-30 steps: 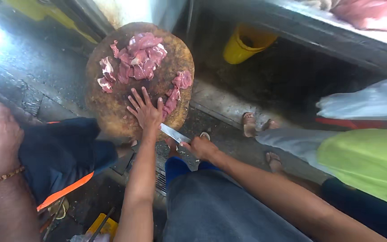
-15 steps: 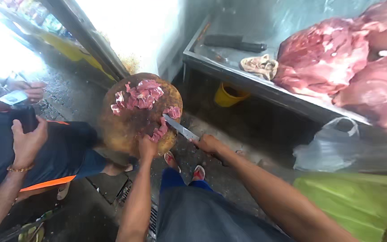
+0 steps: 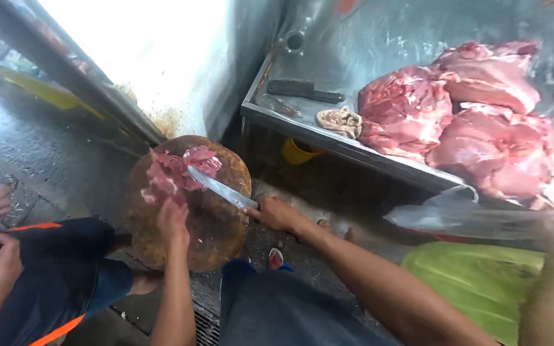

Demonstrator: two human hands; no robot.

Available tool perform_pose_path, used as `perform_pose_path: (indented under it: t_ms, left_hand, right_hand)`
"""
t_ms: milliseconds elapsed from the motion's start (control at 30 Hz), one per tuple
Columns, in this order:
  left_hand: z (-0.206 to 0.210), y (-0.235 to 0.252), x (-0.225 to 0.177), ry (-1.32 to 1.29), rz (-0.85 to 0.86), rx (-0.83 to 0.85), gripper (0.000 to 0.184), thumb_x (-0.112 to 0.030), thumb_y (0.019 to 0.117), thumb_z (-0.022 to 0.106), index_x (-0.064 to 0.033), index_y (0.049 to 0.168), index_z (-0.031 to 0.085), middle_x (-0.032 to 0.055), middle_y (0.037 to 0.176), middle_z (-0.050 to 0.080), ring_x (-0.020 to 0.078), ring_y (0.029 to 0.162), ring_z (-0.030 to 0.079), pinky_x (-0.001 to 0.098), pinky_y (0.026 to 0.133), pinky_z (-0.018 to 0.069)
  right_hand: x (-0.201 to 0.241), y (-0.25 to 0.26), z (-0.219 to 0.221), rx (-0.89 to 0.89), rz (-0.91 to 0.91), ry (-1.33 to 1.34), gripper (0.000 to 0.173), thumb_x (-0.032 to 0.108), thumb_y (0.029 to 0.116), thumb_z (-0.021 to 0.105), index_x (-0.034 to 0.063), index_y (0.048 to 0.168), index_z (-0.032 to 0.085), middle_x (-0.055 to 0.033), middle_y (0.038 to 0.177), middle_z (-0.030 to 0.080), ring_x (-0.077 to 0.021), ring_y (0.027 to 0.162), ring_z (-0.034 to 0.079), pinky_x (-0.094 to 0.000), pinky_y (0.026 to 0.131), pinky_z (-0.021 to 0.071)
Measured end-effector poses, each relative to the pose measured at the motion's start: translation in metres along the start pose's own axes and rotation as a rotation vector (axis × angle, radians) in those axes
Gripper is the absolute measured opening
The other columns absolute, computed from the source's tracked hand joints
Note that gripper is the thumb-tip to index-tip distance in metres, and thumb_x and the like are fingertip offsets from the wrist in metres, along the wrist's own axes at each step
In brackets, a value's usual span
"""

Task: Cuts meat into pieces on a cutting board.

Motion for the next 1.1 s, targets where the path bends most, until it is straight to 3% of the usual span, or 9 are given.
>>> perform_pose_path:
  t_ms: [67,200,367,467,567,733,867,967,1100]
  left_hand:
    - [0.010,0.000,0.018,0.320,0.043,0.049,0.046,-0.012,0.1056,0.050,0.0015,0.150,0.047,0.0215,0.151,0.051,0.0278,0.124,0.063,0.0423,0.101,0.0540]
    - [0.054,0.028,-0.022,0.741,0.341,0.200,0.044,-0.014,0.1011,0.061,0.0000,0.142,0.056,0.0220,0.139,0.060,0.0295,0.126,0.062,0.0460,0.107,0.0513]
    - [0.144,0.125,-0.027,1.329,0.548,0.505,0.067,-0.055,0.0894,0.067,-0.0317,0.151,0.051,0.0093,0.165,0.035,0.0380,0.151,0.031,0.0711,0.118,0.0217]
    - [0.147,0.154,-0.016,1.513,0.445,0.511,0.073,-0.073,0.0820,0.064,-0.0364,0.145,0.057,0.0177,0.154,0.046,0.0486,0.138,0.043,0.0806,0.102,0.0336]
    - [0.113,0.116,-0.016,1.492,0.346,0.445,0.064,-0.066,0.0867,0.066,-0.0241,0.136,0.064,0.0241,0.144,0.052,0.0502,0.128,0.052,0.0757,0.099,0.0406]
    - [0.061,0.089,-0.021,1.500,0.126,0.316,0.055,-0.052,0.0938,0.065,-0.0229,0.140,0.063,0.0205,0.148,0.053,0.0421,0.132,0.053,0.0657,0.105,0.0427]
    - [0.050,0.108,-0.060,1.273,0.025,0.359,0.065,-0.038,0.0905,0.075,-0.0151,0.148,0.055,0.0202,0.146,0.053,0.0391,0.130,0.055,0.0629,0.105,0.0471]
    - [0.064,0.146,-0.090,1.244,0.049,0.283,0.046,-0.028,0.0993,0.065,-0.0094,0.141,0.060,0.0191,0.129,0.067,0.0382,0.121,0.063,0.0647,0.102,0.0491]
    - [0.084,0.211,-0.059,1.442,0.117,0.283,0.044,-0.014,0.0946,0.066,-0.0050,0.137,0.059,0.0263,0.141,0.054,0.0471,0.122,0.060,0.0669,0.098,0.0511]
  right_hand:
    - [-0.027,0.006,0.007,0.017,0.099,0.001,0.080,0.074,0.0987,0.040,-0.0001,0.095,0.068,-0.0214,0.095,0.068,-0.0386,0.094,0.068,-0.0615,0.083,0.0531]
    - [-0.097,-0.004,0.035,0.023,0.285,0.045,0.081,0.075,0.0985,0.040,-0.0015,0.094,0.068,-0.0234,0.094,0.068,-0.0408,0.095,0.068,-0.0636,0.084,0.0525]
    - [-0.112,-0.021,0.054,-0.094,0.331,0.185,0.076,0.074,0.0977,0.044,0.0024,0.089,0.067,-0.0176,0.082,0.065,-0.0346,0.080,0.067,-0.0588,0.075,0.0538]
    - [-0.117,-0.024,0.064,-0.158,0.331,0.314,0.069,0.069,0.1002,0.046,0.0046,0.090,0.067,-0.0137,0.075,0.064,-0.0297,0.068,0.066,-0.0544,0.068,0.0555]
    - [-0.129,-0.024,0.071,-0.197,0.354,0.468,0.065,0.064,0.1020,0.047,0.0042,0.091,0.069,-0.0134,0.074,0.066,-0.0285,0.064,0.066,-0.0540,0.065,0.0578]
    - [-0.150,0.001,0.055,-0.133,0.370,0.523,0.065,0.066,0.1013,0.047,0.0054,0.092,0.069,-0.0120,0.070,0.065,-0.0265,0.059,0.065,-0.0510,0.062,0.0577]
    - [-0.153,0.033,0.014,-0.047,0.313,0.469,0.067,0.068,0.1018,0.044,0.0059,0.091,0.069,-0.0117,0.069,0.064,-0.0260,0.057,0.064,-0.0500,0.059,0.0575]
    - [-0.144,0.051,-0.031,-0.037,0.257,0.356,0.065,0.066,0.1019,0.045,0.0060,0.092,0.068,-0.0118,0.071,0.064,-0.0274,0.061,0.064,-0.0531,0.062,0.0551]
    - [-0.143,0.059,-0.069,-0.136,0.236,0.336,0.063,0.065,0.1025,0.046,0.0070,0.092,0.069,-0.0113,0.072,0.063,-0.0265,0.062,0.063,-0.0533,0.063,0.0544]
Point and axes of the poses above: each hand's wrist, its own y-axis towards the middle knuckle, its own z-axis out of the palm, x = y × z, the point moved 3 cm from there along y, towards the middle knuckle
